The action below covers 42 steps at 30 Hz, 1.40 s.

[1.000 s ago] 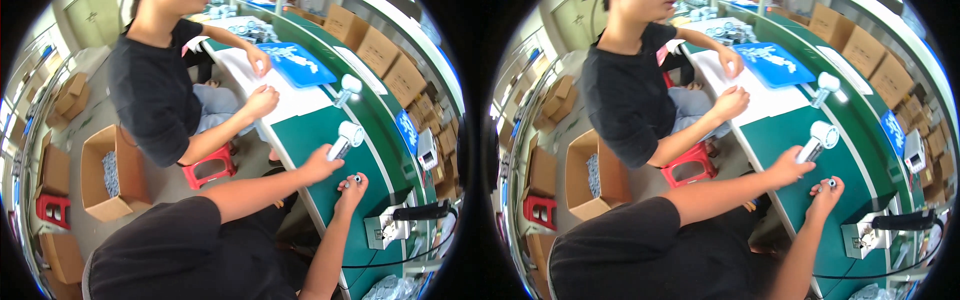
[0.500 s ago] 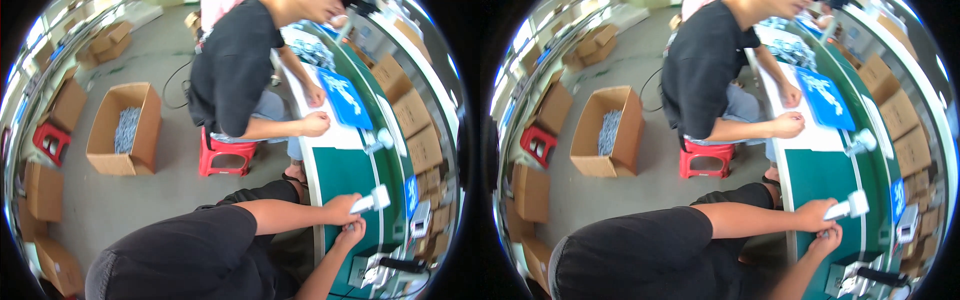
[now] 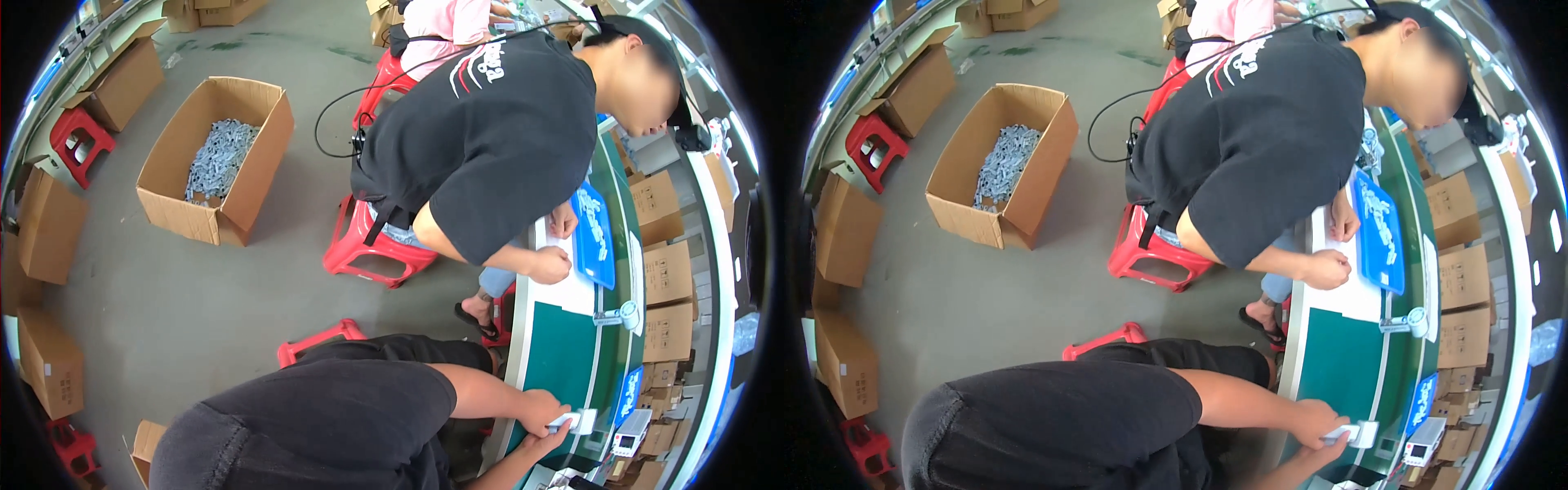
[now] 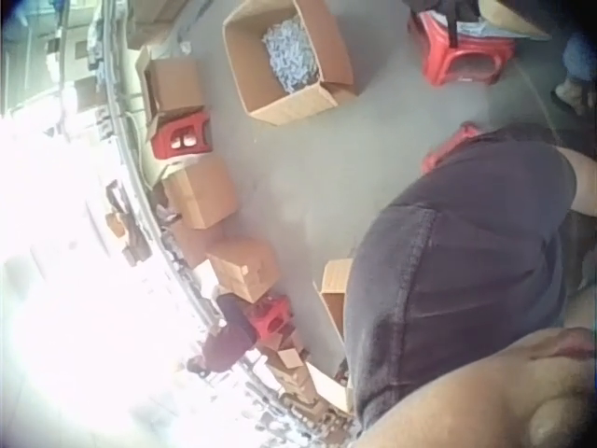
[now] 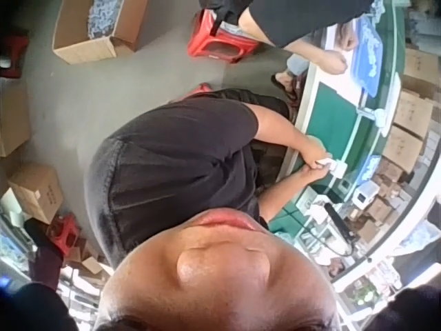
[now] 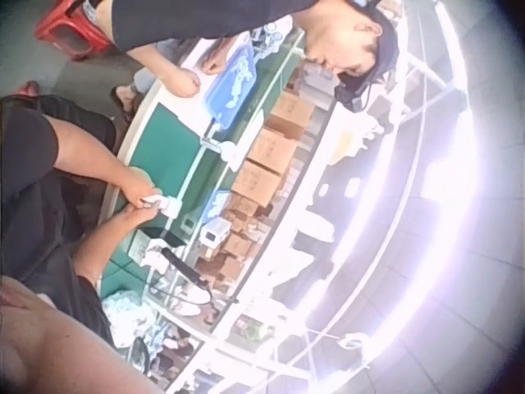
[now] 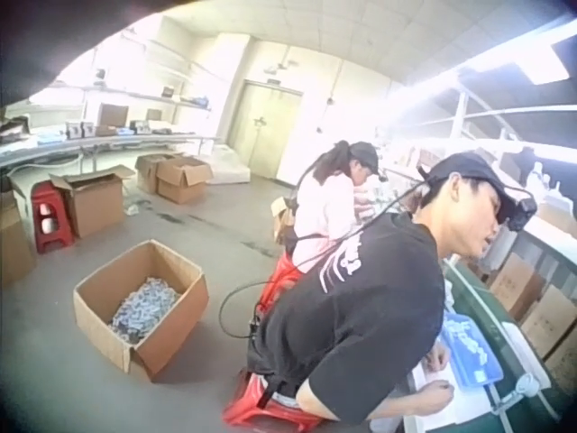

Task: The person assembles portable fans by attaching bottom cover plates onto the fan handles and fastening them with an electric screwdriver.

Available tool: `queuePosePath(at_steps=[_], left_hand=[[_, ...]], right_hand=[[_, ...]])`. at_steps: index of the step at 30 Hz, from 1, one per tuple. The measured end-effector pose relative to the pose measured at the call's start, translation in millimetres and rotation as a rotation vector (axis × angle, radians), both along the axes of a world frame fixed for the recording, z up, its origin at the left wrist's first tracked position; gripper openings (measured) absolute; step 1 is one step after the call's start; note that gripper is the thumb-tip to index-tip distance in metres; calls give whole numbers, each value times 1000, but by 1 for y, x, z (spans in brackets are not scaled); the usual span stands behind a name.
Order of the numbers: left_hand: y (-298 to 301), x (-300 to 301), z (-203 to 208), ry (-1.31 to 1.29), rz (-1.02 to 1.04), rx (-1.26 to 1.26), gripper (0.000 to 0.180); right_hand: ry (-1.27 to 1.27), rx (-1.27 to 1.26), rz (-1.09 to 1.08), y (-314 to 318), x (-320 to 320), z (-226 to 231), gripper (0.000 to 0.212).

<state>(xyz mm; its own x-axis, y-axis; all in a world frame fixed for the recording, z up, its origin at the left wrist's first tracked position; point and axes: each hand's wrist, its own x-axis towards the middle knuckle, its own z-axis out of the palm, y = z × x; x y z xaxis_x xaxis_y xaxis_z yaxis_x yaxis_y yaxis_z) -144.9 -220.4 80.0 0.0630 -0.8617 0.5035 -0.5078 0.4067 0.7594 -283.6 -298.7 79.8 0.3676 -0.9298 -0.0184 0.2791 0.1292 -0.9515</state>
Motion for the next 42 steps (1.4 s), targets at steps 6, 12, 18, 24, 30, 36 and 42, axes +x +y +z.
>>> queuePosePath(at_steps=[6, 12, 18, 24, 30, 36, 42], left_hand=[[28, 0, -17, 205, 42, -161, 55], [197, 131, -73, 459, -170, -184, 14], [404, 301, -251, 789, 1226, 395, 14], [447, 511, -233, 1235, 1209, -268, 35], [409, 590, -212, 1224, 900, -199, 33], [353, 567, -193, 1312, 702, 1, 28], [362, 569, -184, 1089, 775, 2, 27]], right_hand=[[67, -56, -172, 3, -11, -5, 48], [62, -81, -350, 40, 24, 15, 40], [63, -93, -270, 20, 18, 6, 35], [230, -98, -410, 18, 26, 4, 40], [241, -36, -409, 36, 40, 10, 40], [349, -60, -364, 19, 21, 10, 33], [321, -72, -362, 11, 24, 2, 27]])
